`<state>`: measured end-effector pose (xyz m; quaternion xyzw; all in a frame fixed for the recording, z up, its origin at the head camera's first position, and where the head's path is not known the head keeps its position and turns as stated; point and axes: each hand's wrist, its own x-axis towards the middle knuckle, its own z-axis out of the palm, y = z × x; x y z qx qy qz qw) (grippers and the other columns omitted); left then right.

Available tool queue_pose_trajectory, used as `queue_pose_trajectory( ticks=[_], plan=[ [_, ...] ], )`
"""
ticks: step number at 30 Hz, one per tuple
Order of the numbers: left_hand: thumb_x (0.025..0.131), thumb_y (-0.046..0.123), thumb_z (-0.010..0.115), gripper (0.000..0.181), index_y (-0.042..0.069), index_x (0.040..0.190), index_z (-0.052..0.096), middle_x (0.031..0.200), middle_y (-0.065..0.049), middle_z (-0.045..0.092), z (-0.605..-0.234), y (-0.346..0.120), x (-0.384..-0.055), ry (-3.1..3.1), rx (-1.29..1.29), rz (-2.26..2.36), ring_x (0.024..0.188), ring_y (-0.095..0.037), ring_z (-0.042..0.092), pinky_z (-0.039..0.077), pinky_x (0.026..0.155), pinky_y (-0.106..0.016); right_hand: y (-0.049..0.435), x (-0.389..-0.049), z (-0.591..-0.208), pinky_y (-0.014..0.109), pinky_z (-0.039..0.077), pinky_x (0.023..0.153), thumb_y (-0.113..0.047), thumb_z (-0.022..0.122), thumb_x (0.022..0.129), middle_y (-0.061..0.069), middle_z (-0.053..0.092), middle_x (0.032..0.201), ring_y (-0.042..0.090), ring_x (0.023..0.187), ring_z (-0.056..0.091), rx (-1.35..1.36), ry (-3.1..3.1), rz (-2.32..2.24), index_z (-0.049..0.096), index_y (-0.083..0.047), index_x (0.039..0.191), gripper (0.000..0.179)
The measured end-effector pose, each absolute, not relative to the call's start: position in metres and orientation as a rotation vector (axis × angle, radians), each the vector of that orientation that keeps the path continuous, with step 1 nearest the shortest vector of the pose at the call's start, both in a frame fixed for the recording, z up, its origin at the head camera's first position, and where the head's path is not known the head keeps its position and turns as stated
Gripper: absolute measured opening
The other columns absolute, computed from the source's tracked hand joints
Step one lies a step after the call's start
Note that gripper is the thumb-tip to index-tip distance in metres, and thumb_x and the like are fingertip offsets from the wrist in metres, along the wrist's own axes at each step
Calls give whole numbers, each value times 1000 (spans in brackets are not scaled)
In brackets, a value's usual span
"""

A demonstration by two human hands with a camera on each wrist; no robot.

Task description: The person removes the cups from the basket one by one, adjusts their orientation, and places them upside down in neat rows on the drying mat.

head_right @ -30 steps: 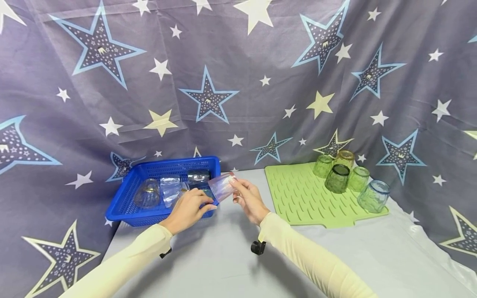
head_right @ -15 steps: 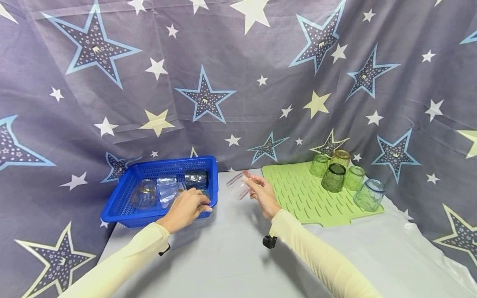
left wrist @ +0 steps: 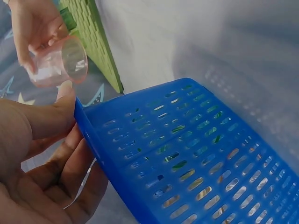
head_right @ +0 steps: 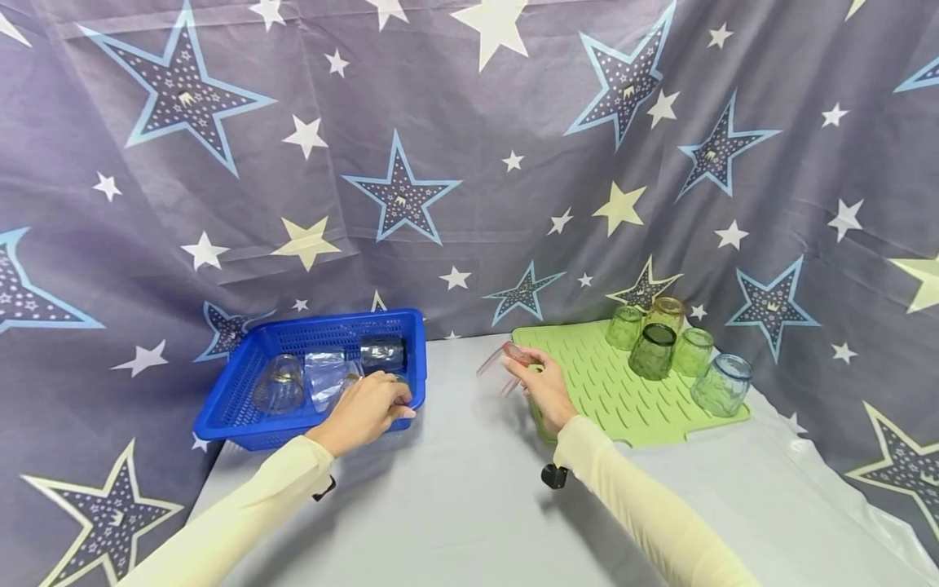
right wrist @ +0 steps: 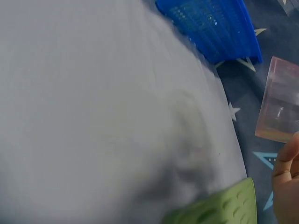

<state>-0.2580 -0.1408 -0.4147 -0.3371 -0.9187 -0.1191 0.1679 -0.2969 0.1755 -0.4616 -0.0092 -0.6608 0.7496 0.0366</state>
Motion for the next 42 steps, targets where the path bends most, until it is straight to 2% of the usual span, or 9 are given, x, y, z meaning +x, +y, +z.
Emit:
queue_pose_trajectory(
  ticks=[10,16,23,33,39,42],
  plan=[
    [89,26,83,17,10,93,80,86,-2,71,-420,-142,-257,-2606,-936,-332,76,-21,61,55,65,-39,214,-293,-470,28,50,67,-35,79,92,9,48,128,7,76,52,-58,-2244,2085,51,-4,144,66],
    [90,29,81,18,11,93,80,87,0,70,-422,-139,-256,-2626,-927,-348,77,-20,61,55,67,-38,245,-284,-473,30,51,69,-36,77,94,10,46,128,9,81,51,-92,-2293,2005,47,-3,147,69],
    [90,26,82,16,10,93,80,88,-2,71,-416,-138,-257,-2622,-928,-378,79,-21,63,56,69,-41,289,-271,-471,37,55,74,-43,74,96,12,45,130,15,90,53,-120,-2402,1844,43,-3,150,74],
    [89,25,84,14,12,92,80,87,-1,71,-416,-139,-259,-2626,-921,-372,78,-21,62,55,68,-40,349,-255,-467,32,54,68,-42,71,97,3,46,123,9,85,53,-174,-2444,1649,42,0,150,73],
    [90,28,82,17,12,93,79,88,-1,71,-418,-141,-259,-2630,-921,-359,79,-20,63,56,69,-40,372,-251,-466,30,55,67,-43,71,97,7,45,125,8,81,53,-216,-2481,1535,41,3,148,74],
    [91,29,81,17,13,94,79,89,0,71,-418,-144,-258,-2635,-909,-354,80,-21,63,56,69,-40,379,-251,-466,27,54,72,-42,71,98,10,44,127,7,87,51,-218,-2487,1521,39,5,148,76]
  ],
)
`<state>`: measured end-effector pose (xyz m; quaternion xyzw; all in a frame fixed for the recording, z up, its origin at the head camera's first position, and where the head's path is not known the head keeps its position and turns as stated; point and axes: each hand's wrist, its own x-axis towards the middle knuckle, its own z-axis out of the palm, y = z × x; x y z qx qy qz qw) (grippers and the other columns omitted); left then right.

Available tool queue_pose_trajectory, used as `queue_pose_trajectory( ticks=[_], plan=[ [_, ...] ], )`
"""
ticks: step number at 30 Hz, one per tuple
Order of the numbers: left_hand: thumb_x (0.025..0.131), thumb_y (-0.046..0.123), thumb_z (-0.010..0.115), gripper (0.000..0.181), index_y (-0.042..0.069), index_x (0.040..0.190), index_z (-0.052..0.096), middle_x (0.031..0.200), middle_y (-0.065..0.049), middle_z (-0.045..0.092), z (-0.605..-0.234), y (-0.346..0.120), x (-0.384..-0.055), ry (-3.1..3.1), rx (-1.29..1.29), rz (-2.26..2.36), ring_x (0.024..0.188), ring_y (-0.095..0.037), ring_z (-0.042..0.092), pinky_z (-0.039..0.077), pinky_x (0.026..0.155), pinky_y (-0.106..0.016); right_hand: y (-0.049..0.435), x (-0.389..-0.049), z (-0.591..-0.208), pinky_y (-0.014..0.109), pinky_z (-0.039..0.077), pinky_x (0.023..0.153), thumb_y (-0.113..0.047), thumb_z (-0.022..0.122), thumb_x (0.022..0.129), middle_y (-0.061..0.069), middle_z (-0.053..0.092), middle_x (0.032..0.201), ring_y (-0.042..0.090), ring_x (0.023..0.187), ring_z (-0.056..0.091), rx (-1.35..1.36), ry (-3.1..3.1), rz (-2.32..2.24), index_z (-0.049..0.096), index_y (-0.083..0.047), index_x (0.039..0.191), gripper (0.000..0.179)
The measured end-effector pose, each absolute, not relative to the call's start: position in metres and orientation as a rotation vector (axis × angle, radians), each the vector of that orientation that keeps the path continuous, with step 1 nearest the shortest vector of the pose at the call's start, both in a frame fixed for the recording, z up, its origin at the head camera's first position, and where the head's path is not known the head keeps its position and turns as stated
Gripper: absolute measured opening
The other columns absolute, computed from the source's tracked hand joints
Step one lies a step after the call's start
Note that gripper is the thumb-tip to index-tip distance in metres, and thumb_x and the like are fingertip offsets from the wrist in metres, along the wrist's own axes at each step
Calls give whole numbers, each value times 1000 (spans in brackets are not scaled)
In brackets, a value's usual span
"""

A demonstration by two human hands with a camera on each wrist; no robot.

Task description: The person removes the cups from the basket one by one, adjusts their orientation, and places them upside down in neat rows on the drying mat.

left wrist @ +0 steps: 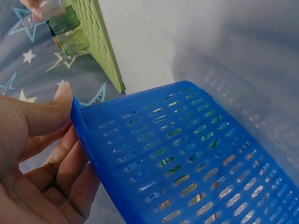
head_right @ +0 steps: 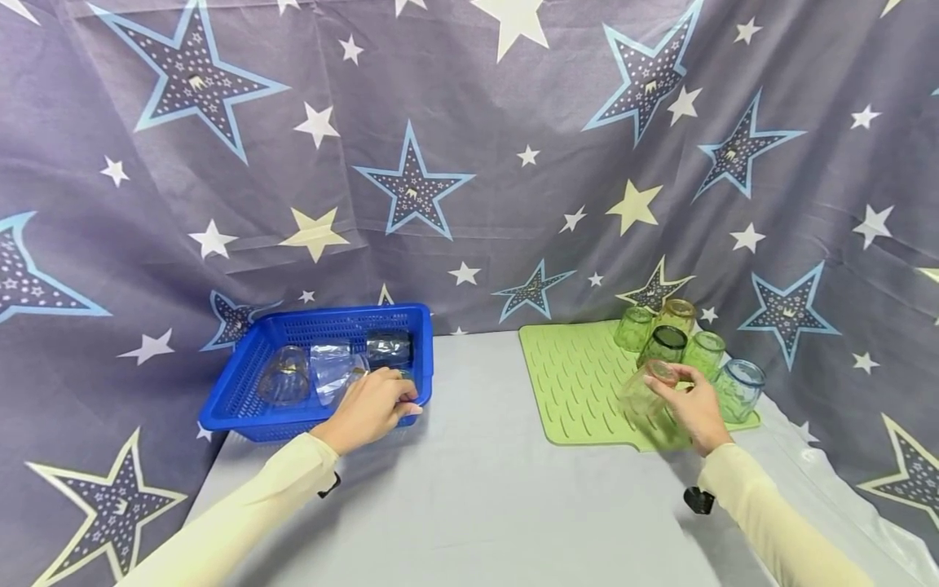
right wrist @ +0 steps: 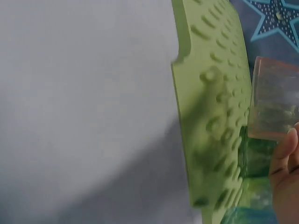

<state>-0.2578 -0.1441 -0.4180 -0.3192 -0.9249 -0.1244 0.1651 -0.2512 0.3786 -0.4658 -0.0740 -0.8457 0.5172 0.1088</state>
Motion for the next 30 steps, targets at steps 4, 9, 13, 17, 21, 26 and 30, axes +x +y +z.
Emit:
queue_pose_trajectory(
  ticks=[4,9,13,17,21,26,30],
  plan=[
    [90,28,81,17,12,93,79,88,-1,70,-417,-146,-256,-2633,-896,-363,80,-22,64,56,69,-41,388,-250,-465,26,54,74,-42,72,97,13,45,129,7,89,51,-225,-2501,1474,38,6,150,79],
    [90,26,82,17,10,92,78,86,-2,70,-418,-146,-256,-2631,-906,-380,79,-23,63,56,68,-43,401,-248,-467,23,51,67,-41,73,96,15,46,130,7,84,51,-250,-2510,1399,40,6,149,78],
    [89,25,83,16,10,91,78,86,-2,69,-419,-143,-257,-2629,-904,-384,79,-23,62,55,69,-43,411,-247,-468,21,49,65,-41,74,96,21,46,133,6,83,50,-249,-2529,1333,40,7,150,80],
    [90,26,82,17,10,91,78,86,-2,69,-419,-142,-258,-2630,-907,-374,79,-23,62,55,69,-43,420,-248,-468,22,49,64,-44,73,96,28,47,138,9,82,52,-248,-2582,1224,39,9,150,83],
    [91,27,81,18,9,92,78,86,-3,69,-417,-142,-258,-2624,-909,-373,79,-24,62,55,70,-44,423,-251,-466,23,46,68,-45,72,96,33,48,140,22,91,56,-265,-2604,1159,39,10,150,85],
    [91,27,81,18,9,91,78,84,-3,69,-417,-143,-257,-2616,-910,-365,77,-24,62,55,68,-43,422,-253,-465,29,45,78,-45,70,97,37,46,142,41,112,54,-283,-2612,1153,36,11,152,85],
    [91,28,81,18,10,92,79,85,-3,69,-418,-142,-256,-2621,-917,-362,77,-23,62,55,69,-42,424,-251,-468,48,50,88,-46,68,99,38,46,142,48,117,54,-318,-2634,1124,35,11,153,85]
  ],
)
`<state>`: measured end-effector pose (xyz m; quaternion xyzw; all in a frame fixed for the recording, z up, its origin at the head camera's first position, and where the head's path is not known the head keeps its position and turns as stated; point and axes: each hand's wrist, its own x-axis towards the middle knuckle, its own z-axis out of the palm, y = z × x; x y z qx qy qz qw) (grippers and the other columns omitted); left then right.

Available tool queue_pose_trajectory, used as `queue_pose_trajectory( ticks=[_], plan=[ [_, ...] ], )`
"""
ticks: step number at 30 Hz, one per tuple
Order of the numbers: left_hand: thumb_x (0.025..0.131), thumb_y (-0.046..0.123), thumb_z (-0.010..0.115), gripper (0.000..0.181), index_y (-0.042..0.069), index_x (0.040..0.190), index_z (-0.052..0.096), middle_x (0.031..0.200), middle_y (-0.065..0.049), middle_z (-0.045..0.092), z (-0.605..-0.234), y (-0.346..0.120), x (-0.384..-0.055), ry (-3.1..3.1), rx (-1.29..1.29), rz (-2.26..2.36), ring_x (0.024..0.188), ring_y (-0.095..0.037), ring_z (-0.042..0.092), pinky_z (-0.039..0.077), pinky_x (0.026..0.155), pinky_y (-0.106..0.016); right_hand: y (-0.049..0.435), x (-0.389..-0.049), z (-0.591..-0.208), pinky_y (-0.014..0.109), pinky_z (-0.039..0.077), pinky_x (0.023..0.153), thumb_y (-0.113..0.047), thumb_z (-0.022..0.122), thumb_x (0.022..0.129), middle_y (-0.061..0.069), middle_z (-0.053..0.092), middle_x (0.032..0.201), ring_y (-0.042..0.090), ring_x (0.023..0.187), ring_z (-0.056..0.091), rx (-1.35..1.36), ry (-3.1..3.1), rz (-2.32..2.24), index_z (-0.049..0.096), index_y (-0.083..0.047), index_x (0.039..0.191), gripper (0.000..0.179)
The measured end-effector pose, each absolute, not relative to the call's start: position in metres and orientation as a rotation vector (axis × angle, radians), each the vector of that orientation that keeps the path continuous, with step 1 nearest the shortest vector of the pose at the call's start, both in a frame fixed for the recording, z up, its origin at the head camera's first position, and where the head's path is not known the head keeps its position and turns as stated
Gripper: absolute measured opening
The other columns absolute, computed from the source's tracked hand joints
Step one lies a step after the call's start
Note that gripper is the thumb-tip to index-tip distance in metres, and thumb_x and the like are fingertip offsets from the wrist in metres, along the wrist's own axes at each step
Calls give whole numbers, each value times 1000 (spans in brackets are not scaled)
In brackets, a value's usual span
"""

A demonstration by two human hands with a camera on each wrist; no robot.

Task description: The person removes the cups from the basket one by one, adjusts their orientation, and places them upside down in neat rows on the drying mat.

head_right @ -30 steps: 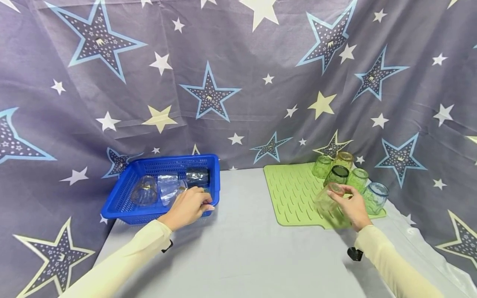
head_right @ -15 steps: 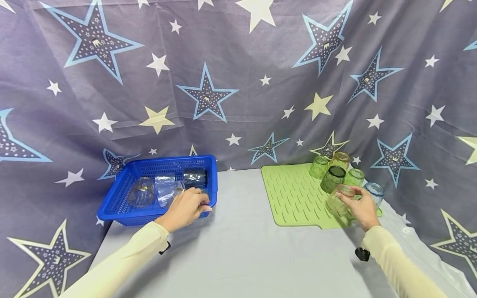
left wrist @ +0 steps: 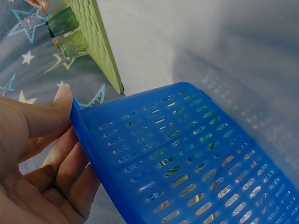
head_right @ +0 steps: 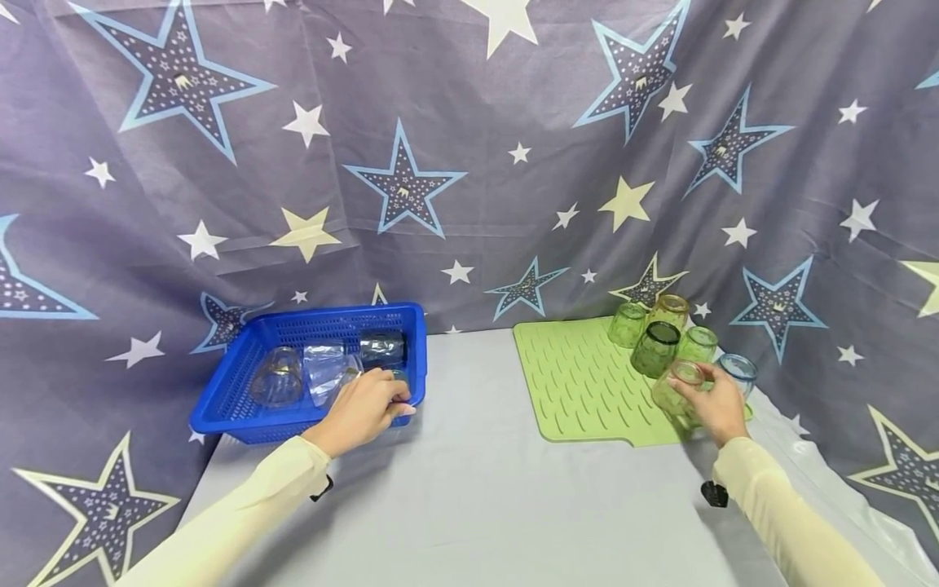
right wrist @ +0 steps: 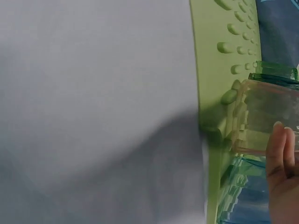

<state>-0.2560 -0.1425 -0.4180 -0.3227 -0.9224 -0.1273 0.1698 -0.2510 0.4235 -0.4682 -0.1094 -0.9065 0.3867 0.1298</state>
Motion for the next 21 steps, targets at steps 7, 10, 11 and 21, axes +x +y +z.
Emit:
queue_pose_trajectory(
  ticks=[7,10,11,21],
  plan=[
    [90,27,82,16,11,91,79,83,-2,68,-417,-140,-255,-2604,-921,-349,76,-23,62,55,68,-42,428,-252,-469,72,29,104,-42,66,101,43,45,139,62,127,40,-292,-2652,975,36,12,151,80],
    [89,26,83,16,11,90,79,82,-2,68,-418,-140,-255,-2600,-919,-356,76,-24,62,55,68,-43,429,-254,-470,74,20,108,-41,65,102,46,41,140,66,130,33,-266,-2662,913,36,13,150,78],
    [89,26,82,16,10,90,79,82,-2,69,-418,-140,-255,-2602,-918,-356,76,-24,62,55,68,-44,429,-254,-471,74,18,109,-41,64,102,46,39,141,66,131,30,-262,-2660,908,36,12,151,78],
    [89,25,83,16,9,91,79,83,-2,69,-418,-140,-256,-2607,-917,-362,77,-24,62,56,67,-43,427,-258,-472,75,24,105,-35,68,100,43,50,134,65,126,39,-229,-2618,865,50,10,143,65]
  ],
)
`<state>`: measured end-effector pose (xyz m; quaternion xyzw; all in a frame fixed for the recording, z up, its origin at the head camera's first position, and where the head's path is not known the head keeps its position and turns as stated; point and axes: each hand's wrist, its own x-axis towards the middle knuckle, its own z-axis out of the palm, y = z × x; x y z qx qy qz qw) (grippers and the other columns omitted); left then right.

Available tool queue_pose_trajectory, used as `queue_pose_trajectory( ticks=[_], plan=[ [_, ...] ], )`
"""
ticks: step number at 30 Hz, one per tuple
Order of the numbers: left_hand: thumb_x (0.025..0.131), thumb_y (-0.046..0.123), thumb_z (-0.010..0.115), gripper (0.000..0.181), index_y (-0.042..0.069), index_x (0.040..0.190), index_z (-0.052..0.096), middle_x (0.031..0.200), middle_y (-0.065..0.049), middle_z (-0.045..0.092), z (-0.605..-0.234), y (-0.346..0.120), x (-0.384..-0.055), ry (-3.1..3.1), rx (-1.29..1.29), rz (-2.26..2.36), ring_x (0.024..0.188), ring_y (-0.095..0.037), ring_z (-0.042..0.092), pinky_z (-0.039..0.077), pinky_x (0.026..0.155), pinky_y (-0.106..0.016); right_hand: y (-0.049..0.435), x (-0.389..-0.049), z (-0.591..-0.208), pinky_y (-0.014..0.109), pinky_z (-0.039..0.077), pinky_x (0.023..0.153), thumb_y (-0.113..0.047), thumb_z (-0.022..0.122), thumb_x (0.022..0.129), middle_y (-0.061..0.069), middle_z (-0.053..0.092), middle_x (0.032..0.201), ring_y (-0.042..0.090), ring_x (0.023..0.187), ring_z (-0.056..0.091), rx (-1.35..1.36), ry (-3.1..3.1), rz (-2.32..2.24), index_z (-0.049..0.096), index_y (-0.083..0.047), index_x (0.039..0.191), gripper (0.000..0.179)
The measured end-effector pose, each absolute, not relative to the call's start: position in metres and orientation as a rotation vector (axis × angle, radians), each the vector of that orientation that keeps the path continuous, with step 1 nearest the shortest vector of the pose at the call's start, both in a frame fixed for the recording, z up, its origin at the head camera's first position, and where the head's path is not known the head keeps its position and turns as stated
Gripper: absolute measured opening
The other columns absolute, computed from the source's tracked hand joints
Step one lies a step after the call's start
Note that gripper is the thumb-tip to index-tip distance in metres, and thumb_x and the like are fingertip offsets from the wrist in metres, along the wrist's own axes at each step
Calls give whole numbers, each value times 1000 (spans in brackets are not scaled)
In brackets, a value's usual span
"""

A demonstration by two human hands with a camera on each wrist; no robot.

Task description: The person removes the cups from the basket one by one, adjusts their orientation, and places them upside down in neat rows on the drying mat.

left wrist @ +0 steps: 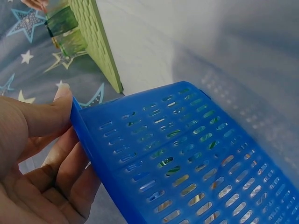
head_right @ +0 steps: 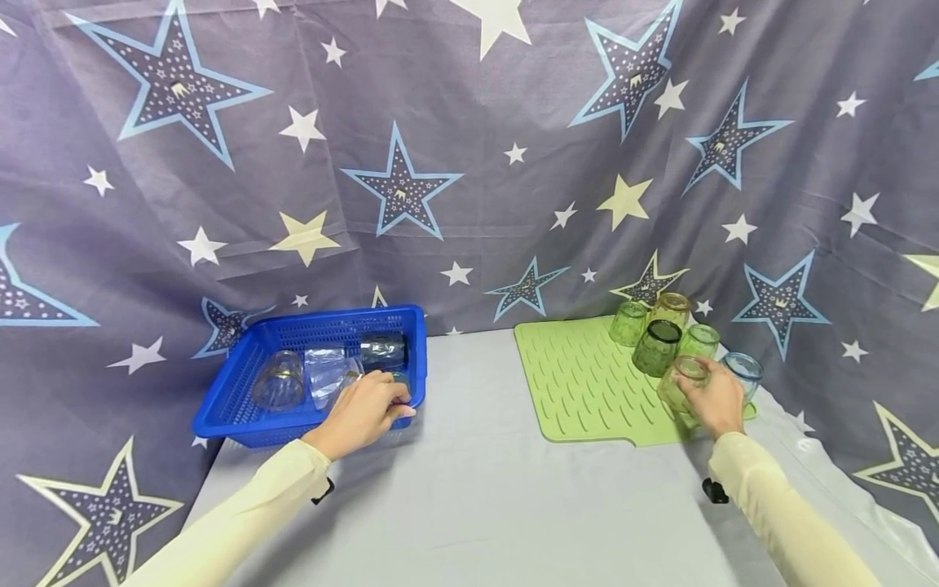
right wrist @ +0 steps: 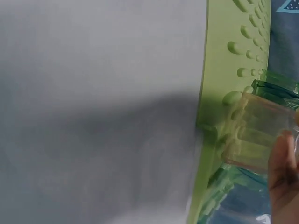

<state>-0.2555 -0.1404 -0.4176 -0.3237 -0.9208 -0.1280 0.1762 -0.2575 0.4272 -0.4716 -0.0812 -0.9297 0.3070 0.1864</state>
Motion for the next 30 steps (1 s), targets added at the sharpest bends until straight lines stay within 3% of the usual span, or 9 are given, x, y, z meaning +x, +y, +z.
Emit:
queue_pose_trajectory(
  ticks=[6,17,21,24,30],
  plan=[
    [89,24,83,16,9,90,79,82,-3,68,-418,-142,-256,-2594,-917,-368,77,-25,62,55,67,-44,428,-259,-467,71,35,97,-29,74,96,40,62,117,58,113,50,-163,-2607,796,64,6,128,49],
    [89,27,83,16,11,92,80,83,0,68,-418,-142,-256,-2627,-891,-368,78,-22,62,55,68,-41,413,-255,-466,69,33,99,-27,72,96,35,49,128,50,124,41,-135,-2515,790,65,7,122,43],
    [87,30,83,20,11,94,81,85,1,69,-415,-142,-257,-2679,-860,-413,81,-19,62,55,71,-39,402,-259,-464,68,33,99,-25,70,98,33,51,123,48,121,43,-99,-2434,811,63,9,125,44],
    [85,29,85,20,11,93,81,86,3,70,-415,-143,-259,-2699,-841,-456,82,-18,62,55,72,-38,392,-264,-464,62,36,94,-24,71,98,30,55,113,43,106,50,-42,-2407,814,63,8,125,42],
    [85,31,85,18,14,90,80,85,6,72,-417,-151,-260,-2693,-856,-502,79,-13,59,54,69,-33,372,-268,-467,39,43,73,-28,70,100,19,69,102,22,76,59,16,-2436,826,69,2,118,36]
  ],
)
